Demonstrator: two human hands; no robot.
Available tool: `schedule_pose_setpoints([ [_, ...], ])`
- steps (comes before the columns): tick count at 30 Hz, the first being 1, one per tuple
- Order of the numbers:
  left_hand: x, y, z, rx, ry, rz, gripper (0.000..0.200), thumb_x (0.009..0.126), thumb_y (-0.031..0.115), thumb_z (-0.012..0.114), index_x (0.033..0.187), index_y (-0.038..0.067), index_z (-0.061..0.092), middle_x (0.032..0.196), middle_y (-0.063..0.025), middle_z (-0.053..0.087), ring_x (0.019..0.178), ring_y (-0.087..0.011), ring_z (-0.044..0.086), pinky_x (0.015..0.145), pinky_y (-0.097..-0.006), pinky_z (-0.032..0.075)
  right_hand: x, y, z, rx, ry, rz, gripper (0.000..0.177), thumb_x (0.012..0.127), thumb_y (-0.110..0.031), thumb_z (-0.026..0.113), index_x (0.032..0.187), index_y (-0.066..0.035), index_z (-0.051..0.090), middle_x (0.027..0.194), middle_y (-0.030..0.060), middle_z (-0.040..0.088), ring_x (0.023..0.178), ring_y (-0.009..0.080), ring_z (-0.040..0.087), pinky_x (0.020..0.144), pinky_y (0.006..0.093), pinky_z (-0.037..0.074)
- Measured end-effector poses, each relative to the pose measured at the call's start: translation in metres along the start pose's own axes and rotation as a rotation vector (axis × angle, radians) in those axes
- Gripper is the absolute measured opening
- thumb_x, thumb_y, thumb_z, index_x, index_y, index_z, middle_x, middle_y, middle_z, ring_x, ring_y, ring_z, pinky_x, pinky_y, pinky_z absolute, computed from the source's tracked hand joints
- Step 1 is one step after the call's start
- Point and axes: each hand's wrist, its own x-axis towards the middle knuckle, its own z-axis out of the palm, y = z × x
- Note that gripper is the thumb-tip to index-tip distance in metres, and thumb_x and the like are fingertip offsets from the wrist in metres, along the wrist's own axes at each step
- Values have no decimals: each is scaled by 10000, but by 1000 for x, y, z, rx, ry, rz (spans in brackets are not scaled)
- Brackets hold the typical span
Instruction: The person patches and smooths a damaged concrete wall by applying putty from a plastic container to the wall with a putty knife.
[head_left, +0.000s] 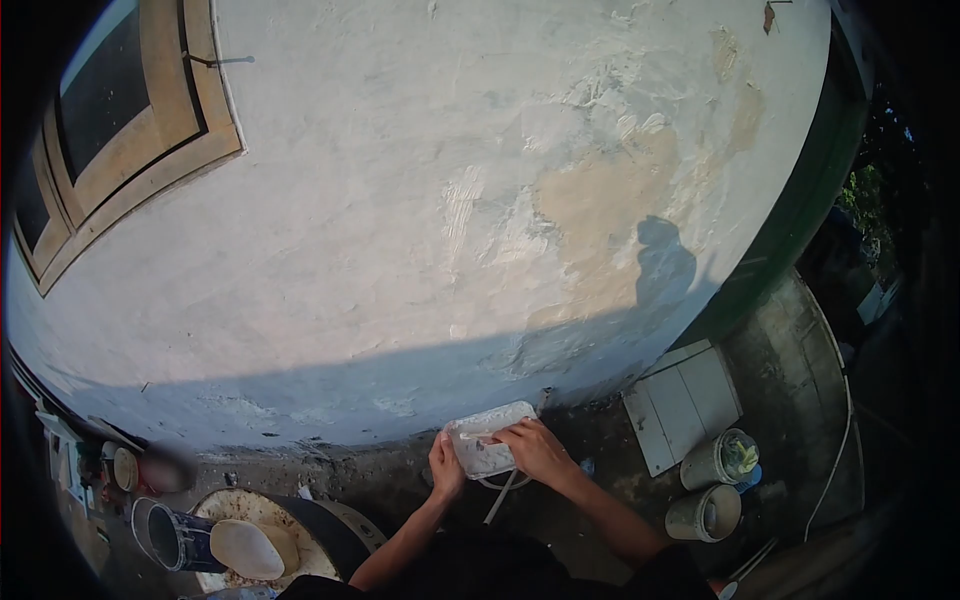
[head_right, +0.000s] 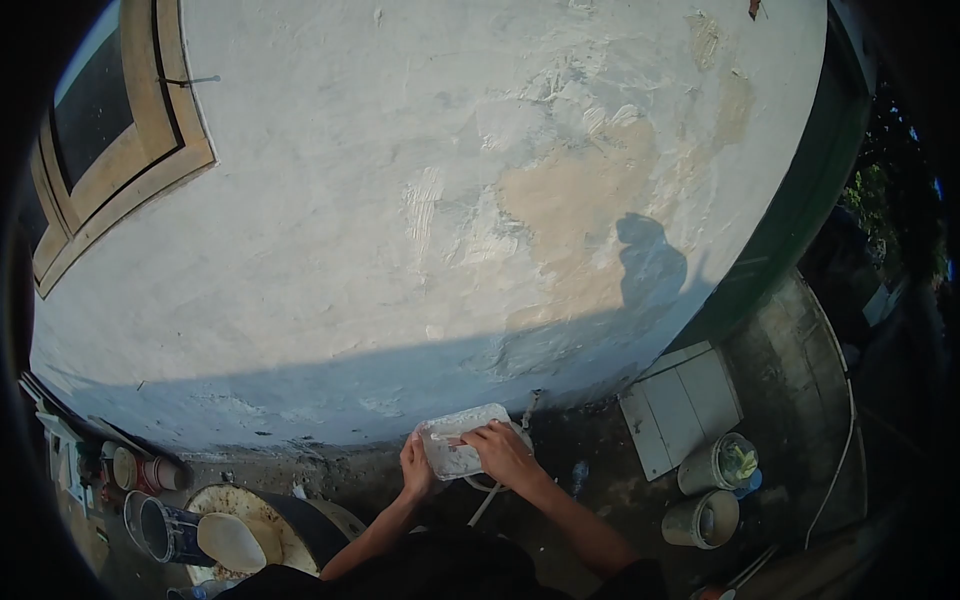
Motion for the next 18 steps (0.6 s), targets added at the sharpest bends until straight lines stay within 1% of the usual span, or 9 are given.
schedule_pose_setpoints([
  [2,-2,-1,-1,-8,-22,-26,423,1066,312,332,1222,-18,545,1046,-69,614,959,-129,569,861,-287,469,4,2,-4,-66,10,38,274,776,-12,564,1029,-47,662,945,117,682,909,295,609,850,384,476],
  [5,-2,1,2,27,-27,16,423,1065,312,337,1226,-20,544,1059,-72,612,970,-131,565,865,-287,468,-4,-5,6,28,-81,49,263,798,-5,546,1028,-42,668,975,145,682,941,324,615,882,410,463],
  [9,-3,-12,0,28,-16,19,426,1065,295,330,1216,-42,544,1066,-88,616,970,-145,570,873,-298,470,-18,-6,13,55,-164,9,244,829,-25,517,1022,-31,667,957,152,687,949,319,641,907,400,461],
  [11,-7,-13,2,68,-32,8,416,1064,293,333,1183,-34,559,1027,-85,623,930,-138,575,832,-287,481,-19,3,13,63,-55,51,243,838,-40,519,1032,-29,665,985,146,691,968,318,640,923,402,461],
  [13,-4,-35,-3,-3,-32,-4,418,1059,300,352,1175,-36,572,1005,-82,638,893,-143,594,809,-280,490,-20,13,16,15,0,40,263,814,-51,538,1047,-47,661,964,143,687,907,338,629,863,413,479],
  [15,-10,-27,7,-5,-3,16,418,1057,300,357,1185,-35,573,1014,-87,648,897,-146,603,812,-281,490,-25,24,33,10,-70,31,252,829,-50,526,1046,-45,654,968,149,686,886,350,629,845,421,479],
  [16,-4,-51,-2,27,-4,7,396,1054,281,366,1230,-21,551,1079,-101,631,960,-171,593,848,-303,490,-28,24,37,9,-119,30,252,826,-48,530,1046,-46,654,965,151,685,890,343,630,844,418,480],
  [17,3,-93,-19,59,-2,-6,383,1051,263,374,1275,-7,529,1145,-115,614,1024,-196,583,884,-325,490,-33,21,39,8,-172,29,253,823,-45,534,1045,-48,654,961,152,685,894,337,631,844,415,481],
  [18,9,-120,-29,92,0,-19,382,1048,244,383,1321,7,507,1210,-128,596,1087,-221,573,921,-347,489,-38,14,42,31,-88,21,239,784,-57,552,986,-41,679,891,168,681,855,347,635,818,432,493],
])
